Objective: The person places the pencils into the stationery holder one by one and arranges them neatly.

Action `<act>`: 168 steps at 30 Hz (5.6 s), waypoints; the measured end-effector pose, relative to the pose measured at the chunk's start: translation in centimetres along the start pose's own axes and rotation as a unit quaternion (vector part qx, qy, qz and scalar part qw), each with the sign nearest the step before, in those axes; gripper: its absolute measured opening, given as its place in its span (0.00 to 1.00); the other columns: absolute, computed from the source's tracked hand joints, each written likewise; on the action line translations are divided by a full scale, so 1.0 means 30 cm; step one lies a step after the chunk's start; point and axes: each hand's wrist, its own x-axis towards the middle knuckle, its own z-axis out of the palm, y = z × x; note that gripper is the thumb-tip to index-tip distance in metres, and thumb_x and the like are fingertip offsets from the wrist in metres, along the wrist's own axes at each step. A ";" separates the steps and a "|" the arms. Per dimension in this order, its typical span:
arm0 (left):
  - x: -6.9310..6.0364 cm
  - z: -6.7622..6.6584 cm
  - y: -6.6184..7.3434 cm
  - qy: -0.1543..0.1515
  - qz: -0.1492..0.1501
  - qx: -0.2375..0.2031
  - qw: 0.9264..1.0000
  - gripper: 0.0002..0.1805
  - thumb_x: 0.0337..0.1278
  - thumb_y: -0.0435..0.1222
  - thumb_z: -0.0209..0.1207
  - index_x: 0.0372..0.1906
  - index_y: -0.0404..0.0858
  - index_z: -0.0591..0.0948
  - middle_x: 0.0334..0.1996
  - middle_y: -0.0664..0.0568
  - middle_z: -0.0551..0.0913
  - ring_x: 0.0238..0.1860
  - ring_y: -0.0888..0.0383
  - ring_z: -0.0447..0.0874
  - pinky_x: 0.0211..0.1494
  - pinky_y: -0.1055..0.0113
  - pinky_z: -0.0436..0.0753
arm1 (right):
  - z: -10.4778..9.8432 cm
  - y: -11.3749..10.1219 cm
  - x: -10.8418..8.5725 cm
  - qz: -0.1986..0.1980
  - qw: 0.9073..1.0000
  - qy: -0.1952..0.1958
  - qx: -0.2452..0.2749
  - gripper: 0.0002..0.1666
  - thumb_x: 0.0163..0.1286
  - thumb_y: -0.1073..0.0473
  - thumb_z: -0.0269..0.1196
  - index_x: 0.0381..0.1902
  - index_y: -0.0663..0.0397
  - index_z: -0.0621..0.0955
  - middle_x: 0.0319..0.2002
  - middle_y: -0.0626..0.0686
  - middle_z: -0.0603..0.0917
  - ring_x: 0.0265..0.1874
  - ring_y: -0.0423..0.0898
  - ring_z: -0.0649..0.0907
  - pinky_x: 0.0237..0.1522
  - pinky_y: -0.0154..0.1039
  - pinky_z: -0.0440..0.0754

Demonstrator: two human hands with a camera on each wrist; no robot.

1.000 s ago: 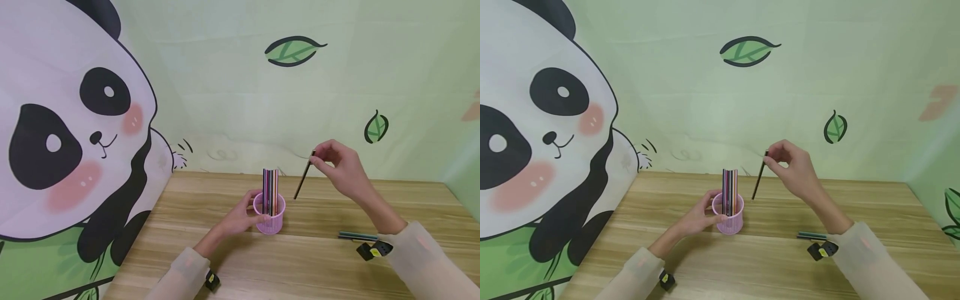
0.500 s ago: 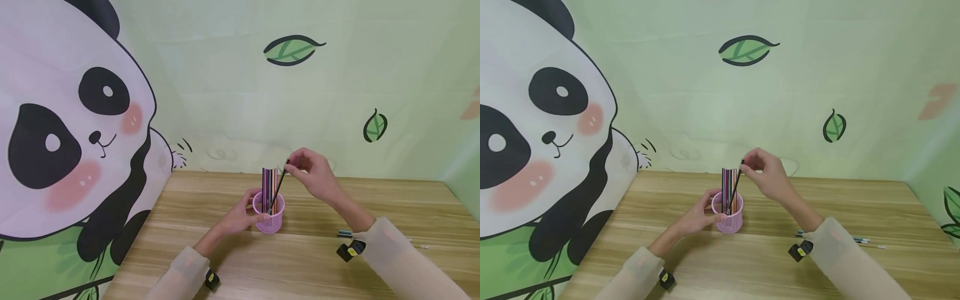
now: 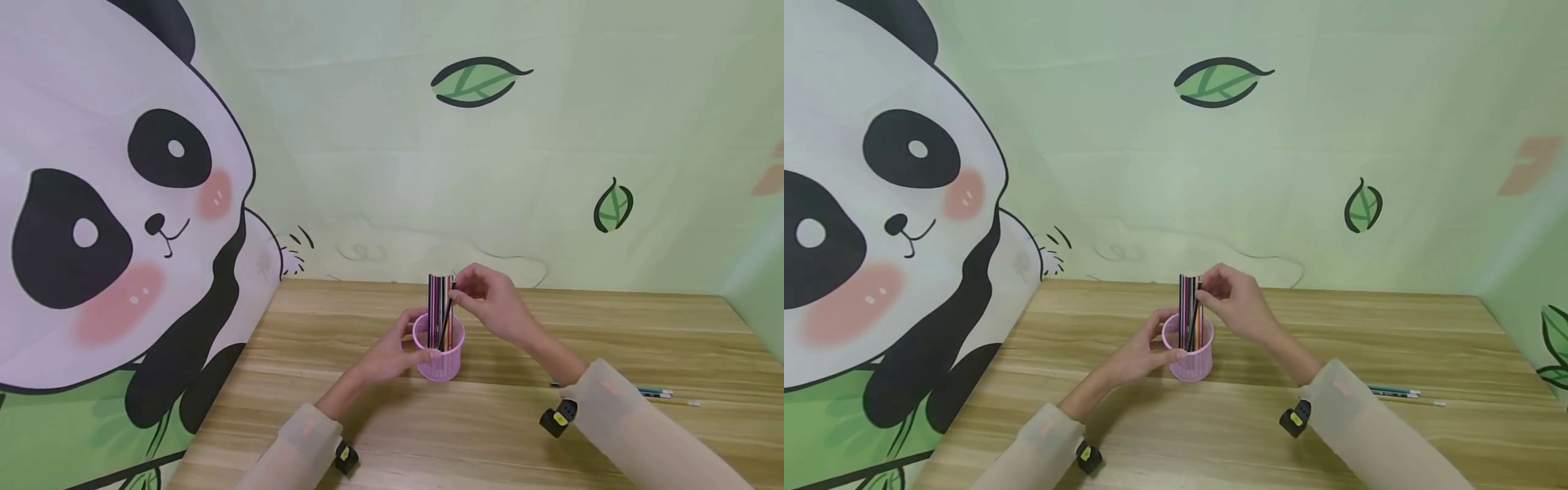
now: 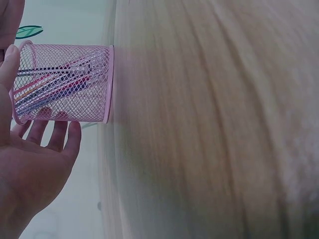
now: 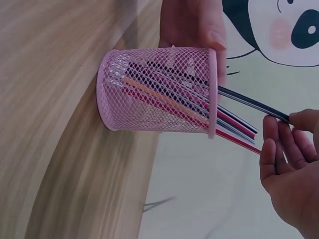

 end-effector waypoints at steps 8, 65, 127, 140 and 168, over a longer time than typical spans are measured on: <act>0.000 0.001 -0.007 -0.001 0.007 -0.001 1.000 0.44 0.66 0.45 0.72 0.81 0.51 0.62 0.74 0.48 0.71 0.71 0.45 0.73 0.73 0.48 0.76 | 0.021 0.017 0.013 0.014 1.000 -0.005 0.001 0.07 0.75 0.66 0.68 0.46 0.62 0.81 0.41 0.58 0.87 0.40 0.54 0.87 0.43 0.34 0.88; 0.007 0.003 0.004 -0.010 0.010 -0.018 1.000 0.44 0.64 0.43 0.73 0.78 0.48 0.62 0.73 0.49 0.70 0.68 0.47 0.75 0.70 0.51 0.78 | -0.402 0.377 -0.424 0.024 0.972 -0.159 -0.173 0.04 0.69 0.66 0.73 0.37 0.54 0.86 0.33 0.42 0.84 0.32 0.34 0.80 0.31 0.33 0.81; 0.013 0.003 -0.020 -0.022 0.023 -0.032 0.999 0.43 0.66 0.41 0.72 0.78 0.51 0.61 0.74 0.50 0.71 0.74 0.49 0.71 0.75 0.53 0.73 | -0.406 0.093 -0.208 -0.084 0.941 0.035 -0.325 0.10 0.67 0.71 0.72 0.43 0.57 0.84 0.36 0.48 0.86 0.34 0.43 0.85 0.38 0.38 0.89; 0.021 0.000 -0.028 -0.022 0.026 -0.028 0.999 0.43 0.66 0.42 0.72 0.78 0.50 0.60 0.74 0.48 0.71 0.74 0.49 0.71 0.77 0.51 0.72 | -0.285 -0.081 -0.081 -0.056 0.993 0.102 -0.012 0.09 0.75 0.69 0.66 0.49 0.69 0.79 0.40 0.57 0.85 0.38 0.43 0.86 0.45 0.29 0.88; 0.021 -0.001 -0.028 -0.021 0.035 -0.046 0.998 0.43 0.66 0.37 0.71 0.79 0.46 0.60 0.74 0.46 0.70 0.73 0.47 0.71 0.77 0.50 0.72 | -0.004 0.021 -0.015 0.007 0.999 0.020 0.032 0.07 0.74 0.70 0.67 0.46 0.66 0.80 0.40 0.61 0.87 0.39 0.52 0.88 0.45 0.36 0.90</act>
